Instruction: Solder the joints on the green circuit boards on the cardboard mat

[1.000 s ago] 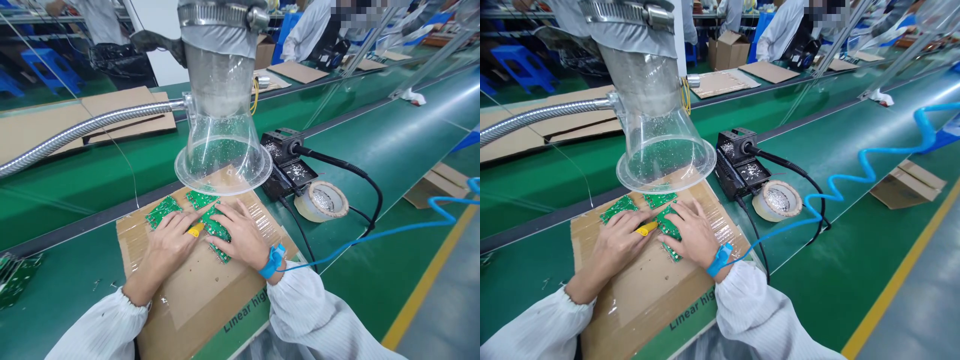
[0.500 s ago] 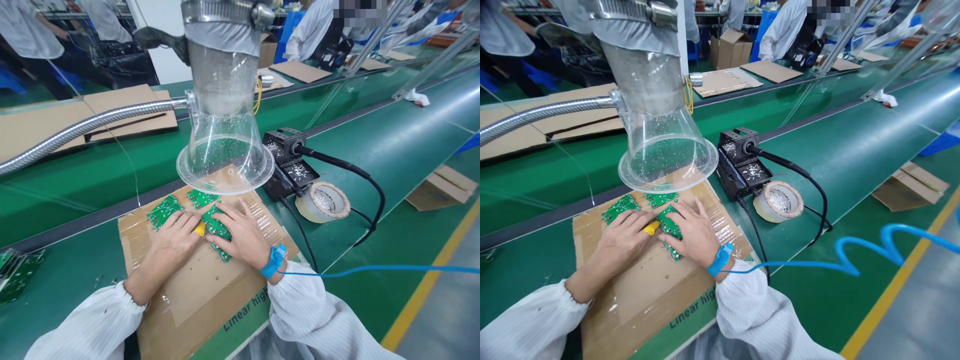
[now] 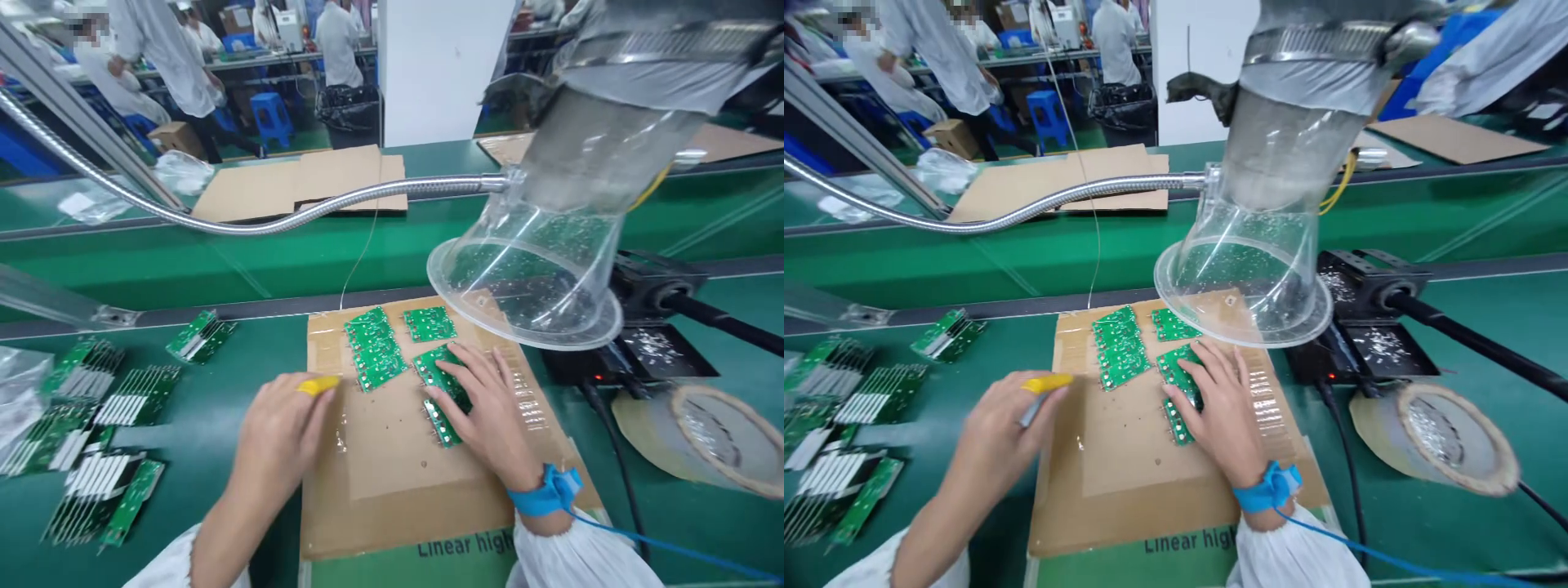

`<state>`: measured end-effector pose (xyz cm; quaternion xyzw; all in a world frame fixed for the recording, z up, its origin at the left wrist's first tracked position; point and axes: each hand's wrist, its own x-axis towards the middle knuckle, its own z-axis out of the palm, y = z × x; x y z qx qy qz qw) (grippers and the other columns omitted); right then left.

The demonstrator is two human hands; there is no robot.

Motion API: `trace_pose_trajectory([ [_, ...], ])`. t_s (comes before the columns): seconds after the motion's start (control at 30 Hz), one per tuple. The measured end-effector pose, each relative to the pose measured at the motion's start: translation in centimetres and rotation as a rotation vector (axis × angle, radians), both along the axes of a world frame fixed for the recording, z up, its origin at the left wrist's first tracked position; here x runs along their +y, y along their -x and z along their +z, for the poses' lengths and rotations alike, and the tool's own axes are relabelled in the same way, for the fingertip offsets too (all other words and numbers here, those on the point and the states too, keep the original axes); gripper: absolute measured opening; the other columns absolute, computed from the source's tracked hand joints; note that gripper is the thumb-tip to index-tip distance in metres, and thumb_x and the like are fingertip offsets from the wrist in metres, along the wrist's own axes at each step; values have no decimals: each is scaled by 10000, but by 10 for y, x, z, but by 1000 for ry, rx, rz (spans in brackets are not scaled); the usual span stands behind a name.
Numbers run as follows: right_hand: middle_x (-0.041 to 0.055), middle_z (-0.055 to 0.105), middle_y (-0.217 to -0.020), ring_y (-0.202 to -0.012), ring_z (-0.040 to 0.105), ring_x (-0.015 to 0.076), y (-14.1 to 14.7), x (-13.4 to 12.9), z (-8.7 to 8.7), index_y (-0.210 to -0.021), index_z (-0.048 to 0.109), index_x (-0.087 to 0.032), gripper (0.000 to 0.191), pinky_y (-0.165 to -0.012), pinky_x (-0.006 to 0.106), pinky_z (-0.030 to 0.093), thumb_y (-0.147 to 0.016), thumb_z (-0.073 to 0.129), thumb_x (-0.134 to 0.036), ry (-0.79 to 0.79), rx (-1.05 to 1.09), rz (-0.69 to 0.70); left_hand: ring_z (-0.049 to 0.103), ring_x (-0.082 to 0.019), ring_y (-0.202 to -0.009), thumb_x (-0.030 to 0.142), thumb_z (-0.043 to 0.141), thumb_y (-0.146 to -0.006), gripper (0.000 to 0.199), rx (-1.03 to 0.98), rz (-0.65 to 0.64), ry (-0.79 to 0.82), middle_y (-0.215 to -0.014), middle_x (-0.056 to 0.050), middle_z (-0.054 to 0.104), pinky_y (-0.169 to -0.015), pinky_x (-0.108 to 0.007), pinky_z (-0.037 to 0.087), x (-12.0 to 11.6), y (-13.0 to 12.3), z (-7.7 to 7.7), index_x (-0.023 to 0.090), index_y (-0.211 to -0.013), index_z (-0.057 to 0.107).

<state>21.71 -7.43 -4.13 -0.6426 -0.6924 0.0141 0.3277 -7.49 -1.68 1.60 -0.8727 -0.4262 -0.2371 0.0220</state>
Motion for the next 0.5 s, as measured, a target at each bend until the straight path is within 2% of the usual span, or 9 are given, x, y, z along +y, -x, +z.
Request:
trace_pose_trajectory([
  [0.1, 108, 703, -1340, -1272, 652, 303, 0, -1, 5, -1147, 699, -242, 236, -1199, 618, 326, -1003, 616, -410, -91, 30, -19, 619, -211, -663, 360, 502, -1023, 305, 127, 289, -12, -811, -57, 698, -594, -339, 407, 4, 56, -12, 218, -763, 578],
  [0.17, 95, 730, -1288, -1213, 685, 283, 2, -3, 14, -1119, 706, -248, 175, -1187, 597, 360, -999, 629, -349, -135, 58, -17, 590, -191, -584, 367, 495, -1021, 312, 207, 368, 38, -785, -41, 681, -536, -328, 363, 8, 78, -21, 217, -758, 572],
  [0.23, 88, 750, -1241, -1164, 707, 266, 6, -6, 24, -1105, 713, -250, 143, -1151, 565, 422, -991, 638, -291, -154, 96, 11, 588, -169, -572, 361, 497, -1021, 316, 247, 362, 69, -781, -26, 667, -517, -311, 345, 13, 84, -27, 214, -754, 580],
  [0.37, 81, 775, -1175, -1116, 728, 261, 15, -12, 45, -1087, 738, -259, 161, -1025, 502, 551, -957, 660, -208, -152, 193, 92, 616, -142, -642, 349, 495, -1027, 318, 236, 292, 32, -866, -26, 688, -541, -277, 374, 23, 76, -31, 205, -771, 618],
  [0.5, 50, 804, -1065, -1041, 751, 245, 27, -19, 59, -1030, 762, -265, 154, -946, 460, 595, -953, 652, -189, -95, 345, 136, 539, -147, -548, 370, 546, -998, 327, 139, 256, 10, -741, -19, 635, -485, -290, 310, 27, 83, -31, 212, -716, 593],
])
